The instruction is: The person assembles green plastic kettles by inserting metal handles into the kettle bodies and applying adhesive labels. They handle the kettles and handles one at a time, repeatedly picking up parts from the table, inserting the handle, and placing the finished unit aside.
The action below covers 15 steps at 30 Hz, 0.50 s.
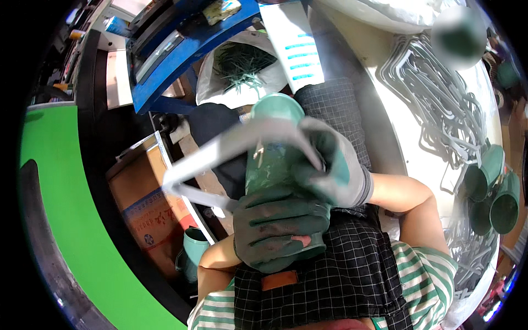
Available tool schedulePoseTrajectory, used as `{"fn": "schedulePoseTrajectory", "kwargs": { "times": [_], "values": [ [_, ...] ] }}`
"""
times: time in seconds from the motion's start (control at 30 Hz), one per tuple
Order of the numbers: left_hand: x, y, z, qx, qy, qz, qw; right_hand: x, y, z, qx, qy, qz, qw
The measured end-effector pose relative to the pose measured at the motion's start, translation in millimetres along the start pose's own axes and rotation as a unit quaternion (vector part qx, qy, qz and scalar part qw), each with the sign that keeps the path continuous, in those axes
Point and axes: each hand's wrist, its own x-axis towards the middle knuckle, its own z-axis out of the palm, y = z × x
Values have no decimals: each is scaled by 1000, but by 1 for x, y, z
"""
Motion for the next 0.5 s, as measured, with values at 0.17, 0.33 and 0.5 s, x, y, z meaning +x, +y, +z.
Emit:
{"fn": "schedulePoseTrajectory", "kwargs": {
  "times": [0.17,0.33,0.5],
  "values": [
    [-5,-15,-2,-30,21,-35,999,20,30,-3,263,43,155,951],
    [-51,-27,-53,-68,280,-260,922,30,102,-27,13,206,76,975],
    [-13,-32,-146,-427,400,-301,753,-26,31,-75,435,-3,167,885]
  ]
}}
